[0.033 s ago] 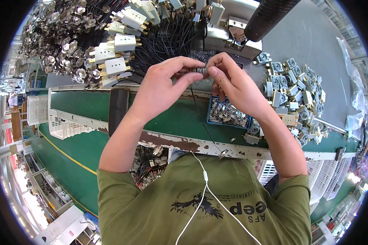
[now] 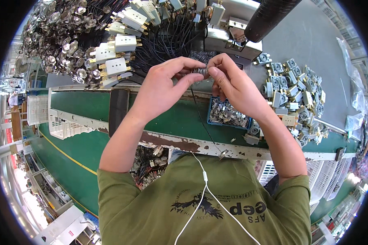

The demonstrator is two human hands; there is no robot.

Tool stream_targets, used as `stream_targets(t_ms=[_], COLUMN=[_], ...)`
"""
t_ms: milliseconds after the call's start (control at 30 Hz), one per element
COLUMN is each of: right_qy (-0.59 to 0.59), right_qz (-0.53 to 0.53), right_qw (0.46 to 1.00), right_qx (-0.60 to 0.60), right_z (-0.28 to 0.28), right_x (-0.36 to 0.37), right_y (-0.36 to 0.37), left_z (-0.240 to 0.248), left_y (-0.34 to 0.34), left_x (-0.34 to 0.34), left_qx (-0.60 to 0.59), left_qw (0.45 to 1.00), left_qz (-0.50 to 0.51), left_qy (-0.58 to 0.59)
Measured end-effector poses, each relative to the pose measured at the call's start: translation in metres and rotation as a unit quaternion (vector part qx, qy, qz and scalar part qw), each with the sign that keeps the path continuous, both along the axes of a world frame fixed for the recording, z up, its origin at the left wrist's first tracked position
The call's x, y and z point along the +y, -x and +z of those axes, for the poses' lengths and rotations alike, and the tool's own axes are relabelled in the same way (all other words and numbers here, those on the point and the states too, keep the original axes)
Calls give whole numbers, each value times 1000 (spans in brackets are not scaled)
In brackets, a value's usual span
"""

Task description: Manually assemble and secure electronic components on a production line using an electric screwdriver.

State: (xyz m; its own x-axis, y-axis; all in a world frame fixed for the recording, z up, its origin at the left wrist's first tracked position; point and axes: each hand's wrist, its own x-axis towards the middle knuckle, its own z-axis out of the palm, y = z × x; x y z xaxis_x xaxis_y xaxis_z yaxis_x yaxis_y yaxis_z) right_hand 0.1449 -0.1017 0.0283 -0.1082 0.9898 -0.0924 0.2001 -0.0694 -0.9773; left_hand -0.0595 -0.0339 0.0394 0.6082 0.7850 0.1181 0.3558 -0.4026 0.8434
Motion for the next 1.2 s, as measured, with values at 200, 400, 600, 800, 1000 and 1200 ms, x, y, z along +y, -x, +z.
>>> stream_targets(t_ms=[200, 400, 600, 800, 1000, 1200], right_qy=[-33, -20, 28, -32, 2, -174], right_qz=[-14, -49, -60, -79, -91, -117], right_qw=[999, 998, 991, 991, 991, 943], right_qx=[-31, 24, 117, 107, 94, -260], right_z=[0, -5, -9, -7, -3, -11], right_x=[-4, -6, -5, -1, 0, 11], right_y=[3, 1, -6, -1, -1, 1], left_z=[2, -2, 0, -13, -13, -11], left_y=[-1, -2, 3, 3, -1, -2], left_x=[-4, -5, 3, 1, 0, 0], left_qx=[-19, -53, -68, -138, -145, -91], left_qw=[997, 997, 997, 988, 985, 994], left_qz=[13, 4, 14, 15, 32, 36], left_qy=[70, 55, 46, 69, 84, 42])
